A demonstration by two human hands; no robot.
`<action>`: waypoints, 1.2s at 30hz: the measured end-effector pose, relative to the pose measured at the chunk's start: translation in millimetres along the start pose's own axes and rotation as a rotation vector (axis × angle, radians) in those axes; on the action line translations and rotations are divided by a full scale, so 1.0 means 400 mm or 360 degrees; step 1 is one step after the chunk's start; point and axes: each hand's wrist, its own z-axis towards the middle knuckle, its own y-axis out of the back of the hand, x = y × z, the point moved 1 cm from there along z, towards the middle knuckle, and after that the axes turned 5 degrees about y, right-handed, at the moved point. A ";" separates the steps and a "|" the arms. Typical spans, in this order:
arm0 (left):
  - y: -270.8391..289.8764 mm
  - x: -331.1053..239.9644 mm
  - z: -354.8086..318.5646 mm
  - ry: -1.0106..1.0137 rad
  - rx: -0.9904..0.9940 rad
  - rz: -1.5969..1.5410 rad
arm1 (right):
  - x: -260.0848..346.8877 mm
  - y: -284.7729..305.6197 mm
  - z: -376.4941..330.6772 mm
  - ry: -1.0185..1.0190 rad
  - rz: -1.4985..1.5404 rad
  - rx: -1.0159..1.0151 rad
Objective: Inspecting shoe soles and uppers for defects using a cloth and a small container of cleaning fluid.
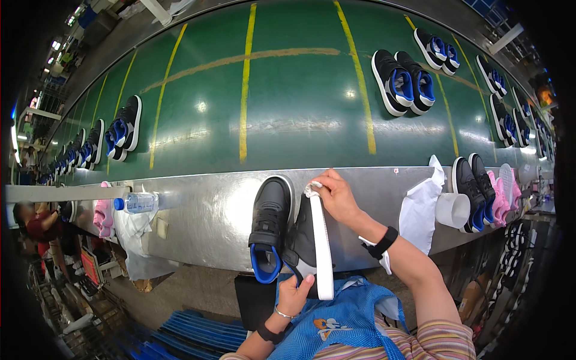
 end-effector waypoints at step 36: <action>0.075 -0.008 0.025 0.0710 0.0019 -0.1719 | -0.017 0.114 0.004 -0.0339 0.0015 0.0000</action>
